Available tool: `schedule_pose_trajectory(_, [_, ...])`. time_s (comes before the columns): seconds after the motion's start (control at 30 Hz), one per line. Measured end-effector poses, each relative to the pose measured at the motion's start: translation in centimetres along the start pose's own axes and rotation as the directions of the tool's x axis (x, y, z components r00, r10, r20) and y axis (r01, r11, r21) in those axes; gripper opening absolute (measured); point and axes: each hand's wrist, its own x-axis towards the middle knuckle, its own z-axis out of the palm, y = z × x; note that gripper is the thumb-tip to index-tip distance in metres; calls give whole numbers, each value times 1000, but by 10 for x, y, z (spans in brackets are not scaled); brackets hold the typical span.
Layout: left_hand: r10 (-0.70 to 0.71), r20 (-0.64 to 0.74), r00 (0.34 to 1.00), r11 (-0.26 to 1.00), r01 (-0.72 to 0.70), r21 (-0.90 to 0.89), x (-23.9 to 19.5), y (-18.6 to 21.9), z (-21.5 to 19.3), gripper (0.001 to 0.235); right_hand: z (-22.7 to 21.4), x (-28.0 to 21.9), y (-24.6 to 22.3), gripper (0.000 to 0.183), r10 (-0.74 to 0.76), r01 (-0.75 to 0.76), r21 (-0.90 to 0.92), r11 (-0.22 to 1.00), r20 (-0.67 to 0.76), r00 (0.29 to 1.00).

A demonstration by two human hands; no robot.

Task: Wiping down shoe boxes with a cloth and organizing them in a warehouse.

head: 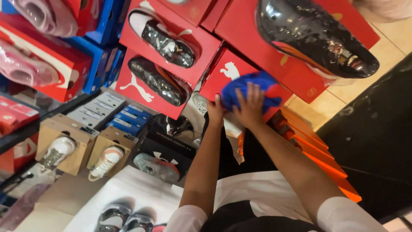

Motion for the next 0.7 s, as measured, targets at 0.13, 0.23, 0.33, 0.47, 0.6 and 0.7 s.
schedule_pose_trajectory(0.13, [-30,-34,999,999,29,-17,5,11,-2,33,-7,25,-17,75,-40,36,145,989,20,999])
schedule_pose_trajectory(0.23, [-199,13,980,978,199,-68,23,-4,-8,26,-18,11,7,68,-107,107,159,982,-9,994])
schedule_pose_trajectory(0.33, [-197,0,980,977,196,-84,16,14,-1,49,-27,-20,40,56,-72,76,92,993,-46,996])
schedule_pose_trajectory(0.47, [-244,6,970,966,244,-82,6,31,2,59,-31,-50,62,49,-3,0,78,997,38,999])
schedule_pose_trajectory(0.6, [-267,-8,964,963,266,-40,3,40,4,59,-30,-48,63,52,50,-70,183,981,112,992])
schedule_pose_trajectory(0.7, [-278,-14,961,958,278,73,11,30,-10,70,-59,-33,59,58,65,-36,447,894,-51,997])
